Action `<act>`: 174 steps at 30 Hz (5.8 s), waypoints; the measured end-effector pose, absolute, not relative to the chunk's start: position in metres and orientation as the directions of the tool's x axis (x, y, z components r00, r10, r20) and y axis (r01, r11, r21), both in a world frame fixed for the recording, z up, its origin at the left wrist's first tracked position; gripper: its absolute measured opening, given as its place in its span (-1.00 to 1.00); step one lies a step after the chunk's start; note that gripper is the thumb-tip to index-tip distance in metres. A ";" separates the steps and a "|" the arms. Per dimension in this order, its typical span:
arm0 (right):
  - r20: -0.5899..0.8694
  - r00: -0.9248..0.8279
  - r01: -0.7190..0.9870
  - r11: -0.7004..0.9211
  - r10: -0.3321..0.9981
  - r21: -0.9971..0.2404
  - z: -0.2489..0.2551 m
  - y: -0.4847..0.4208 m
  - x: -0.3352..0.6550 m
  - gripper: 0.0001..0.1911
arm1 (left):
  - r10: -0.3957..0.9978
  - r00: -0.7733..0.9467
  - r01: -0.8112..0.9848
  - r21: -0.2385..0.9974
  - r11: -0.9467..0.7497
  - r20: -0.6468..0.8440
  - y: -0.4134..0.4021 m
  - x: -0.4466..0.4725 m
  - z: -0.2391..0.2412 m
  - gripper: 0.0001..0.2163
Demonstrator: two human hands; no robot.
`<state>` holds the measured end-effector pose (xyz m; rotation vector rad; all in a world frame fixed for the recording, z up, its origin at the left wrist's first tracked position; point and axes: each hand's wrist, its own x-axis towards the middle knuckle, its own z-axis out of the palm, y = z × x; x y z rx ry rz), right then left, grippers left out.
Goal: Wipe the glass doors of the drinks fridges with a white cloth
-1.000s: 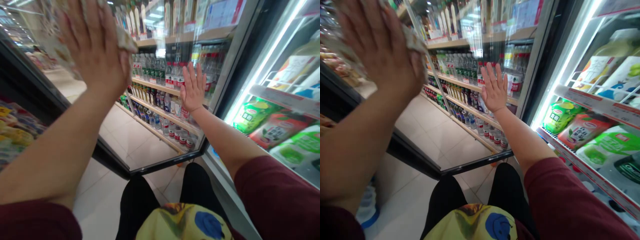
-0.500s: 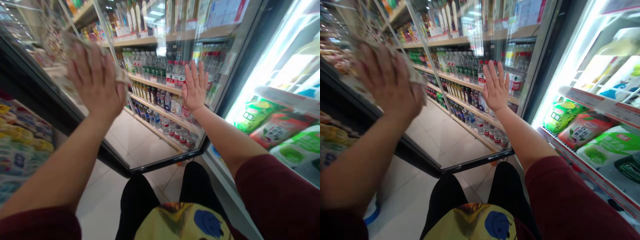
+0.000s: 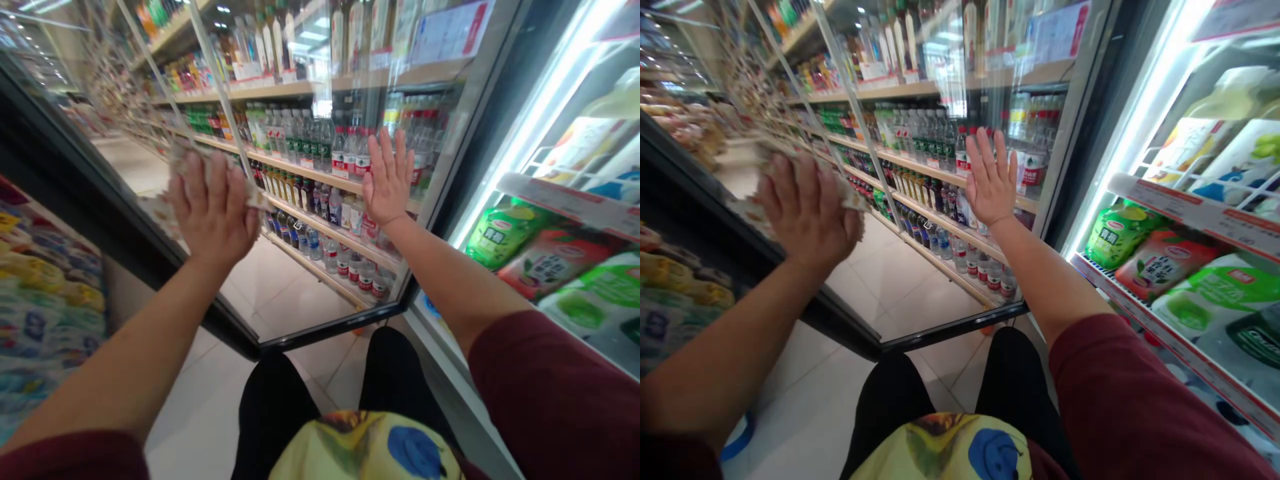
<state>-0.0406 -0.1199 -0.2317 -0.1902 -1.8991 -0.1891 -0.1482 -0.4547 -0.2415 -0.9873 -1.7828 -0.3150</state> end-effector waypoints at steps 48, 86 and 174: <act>0.962 -0.273 0.156 0.987 0.020 0.024 -0.234 -0.120 -0.040 -0.35 | 0.828 -0.033 0.857 -0.410 0.311 0.560 -0.361 -0.111 -0.147 -0.28; 0.971 -0.218 0.126 0.984 -0.098 0.128 -0.039 -0.240 -0.061 -0.24 | 0.300 -0.126 0.855 -0.050 0.517 0.946 -0.452 -0.155 -0.091 -0.21; 0.919 -0.074 0.146 0.916 0.387 -0.374 -0.102 -0.124 -0.035 -0.27 | 0.322 0.181 0.544 -0.367 0.754 0.929 -0.449 -0.200 -0.089 -0.25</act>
